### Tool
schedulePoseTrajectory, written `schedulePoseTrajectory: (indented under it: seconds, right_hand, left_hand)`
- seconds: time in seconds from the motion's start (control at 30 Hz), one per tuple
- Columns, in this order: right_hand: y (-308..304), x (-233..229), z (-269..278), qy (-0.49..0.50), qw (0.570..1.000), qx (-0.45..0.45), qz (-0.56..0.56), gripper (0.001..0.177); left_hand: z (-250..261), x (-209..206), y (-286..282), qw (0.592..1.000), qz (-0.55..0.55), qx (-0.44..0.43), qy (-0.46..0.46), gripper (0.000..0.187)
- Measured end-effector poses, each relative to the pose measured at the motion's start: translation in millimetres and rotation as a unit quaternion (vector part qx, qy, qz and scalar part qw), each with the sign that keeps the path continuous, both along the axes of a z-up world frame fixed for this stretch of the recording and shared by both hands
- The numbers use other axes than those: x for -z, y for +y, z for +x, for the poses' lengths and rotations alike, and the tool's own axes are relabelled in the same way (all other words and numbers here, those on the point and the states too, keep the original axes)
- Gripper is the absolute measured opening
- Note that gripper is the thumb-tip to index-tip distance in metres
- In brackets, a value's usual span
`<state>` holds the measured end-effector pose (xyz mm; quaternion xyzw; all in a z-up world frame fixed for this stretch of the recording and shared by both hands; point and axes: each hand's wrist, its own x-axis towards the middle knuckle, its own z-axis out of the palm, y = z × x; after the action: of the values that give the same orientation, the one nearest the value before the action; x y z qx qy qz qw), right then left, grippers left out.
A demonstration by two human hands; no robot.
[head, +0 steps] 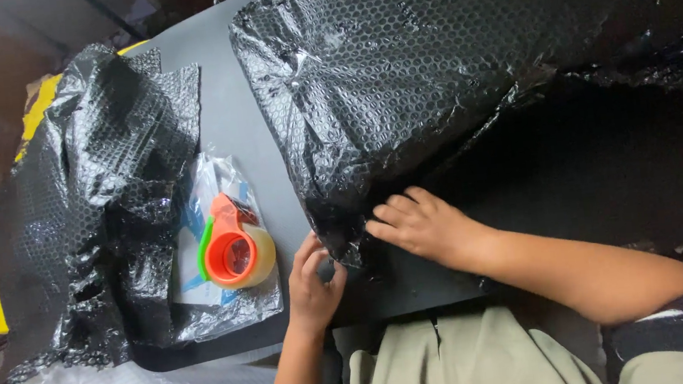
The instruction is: Wrapping a flat electronic device in black bubble wrap and securing it with tape using a dispenser.
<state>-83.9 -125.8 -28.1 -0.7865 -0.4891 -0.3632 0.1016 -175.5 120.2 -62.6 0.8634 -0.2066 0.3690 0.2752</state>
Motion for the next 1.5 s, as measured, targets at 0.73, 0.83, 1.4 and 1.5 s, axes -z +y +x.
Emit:
schedulePoseTrajectory:
  seconds: [0.73,0.83,1.4,1.5]
  right_hand:
    - [-17,-12,23,-0.125,0.992,-0.019,0.030,0.014]
    - [-18,-11,20,-0.089,0.995,-0.037,0.033,0.014]
    - [-19,3,12,-0.002,0.991,-0.136,-0.002,0.030]
    - [-17,-14,10,-0.017,0.988,-0.149,0.018,0.025]
  left_hand:
    - [22,9,13,0.994,0.081,0.037,-0.066,0.044]
    - [13,-13,8,0.996,0.048,0.069,-0.002,0.047]
    - [30,-1,-9,0.988,0.146,0.046,0.020,0.077]
    - [41,-5,-8,0.976,0.217,0.021,-0.006,0.079]
